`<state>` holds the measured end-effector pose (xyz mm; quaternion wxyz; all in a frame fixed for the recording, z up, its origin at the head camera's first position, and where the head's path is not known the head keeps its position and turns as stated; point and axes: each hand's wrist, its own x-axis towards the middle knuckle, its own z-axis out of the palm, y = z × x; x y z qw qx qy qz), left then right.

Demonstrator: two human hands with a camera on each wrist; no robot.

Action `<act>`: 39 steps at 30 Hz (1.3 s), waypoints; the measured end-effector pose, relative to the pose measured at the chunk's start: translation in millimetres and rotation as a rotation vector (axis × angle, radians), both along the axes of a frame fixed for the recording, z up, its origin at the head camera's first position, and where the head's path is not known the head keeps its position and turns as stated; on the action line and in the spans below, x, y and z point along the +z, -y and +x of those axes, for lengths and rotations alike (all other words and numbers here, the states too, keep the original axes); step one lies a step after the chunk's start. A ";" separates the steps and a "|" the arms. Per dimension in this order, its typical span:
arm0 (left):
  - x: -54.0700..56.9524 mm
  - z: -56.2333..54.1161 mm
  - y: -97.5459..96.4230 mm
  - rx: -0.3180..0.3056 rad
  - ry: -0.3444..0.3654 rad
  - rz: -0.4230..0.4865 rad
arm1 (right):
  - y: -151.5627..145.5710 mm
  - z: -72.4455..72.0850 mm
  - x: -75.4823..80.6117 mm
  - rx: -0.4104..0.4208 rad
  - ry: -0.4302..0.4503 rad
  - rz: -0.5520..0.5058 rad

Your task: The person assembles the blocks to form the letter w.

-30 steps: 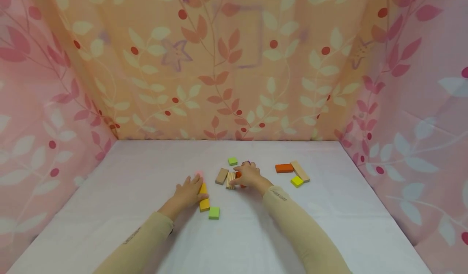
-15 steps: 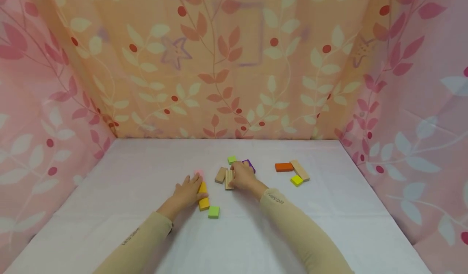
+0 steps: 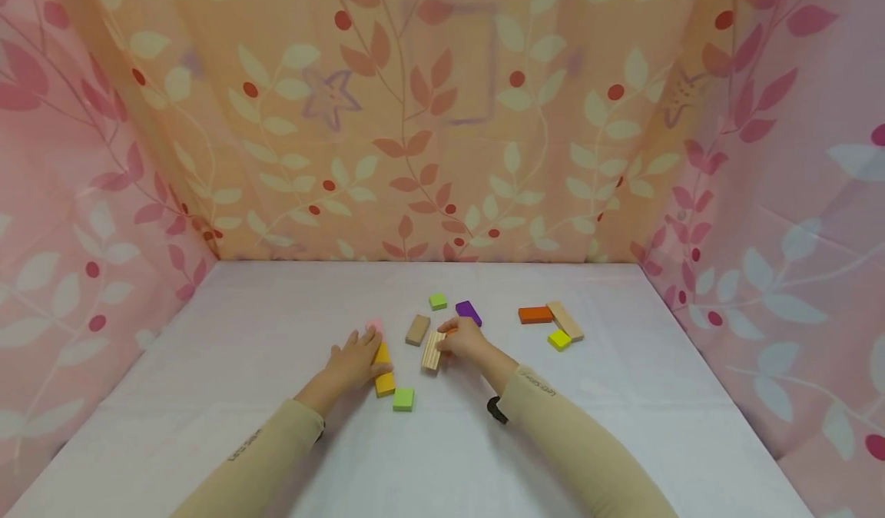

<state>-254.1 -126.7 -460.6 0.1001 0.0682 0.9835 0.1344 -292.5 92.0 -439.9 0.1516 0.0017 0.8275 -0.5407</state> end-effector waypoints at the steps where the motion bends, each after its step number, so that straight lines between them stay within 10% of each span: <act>1: 0.0 0.2 -0.3 -0.001 -0.001 -0.002 | -0.9 2.2 -0.9 0.015 0.029 -0.009; 16: 7.5 1.7 -1.9 -0.010 -0.002 -0.001 | 6.4 20.4 -3.0 0.275 -0.048 0.338; 39: 5.2 1.7 -1.7 -0.004 0.017 0.004 | 9.4 21.4 -4.8 0.316 -0.014 0.396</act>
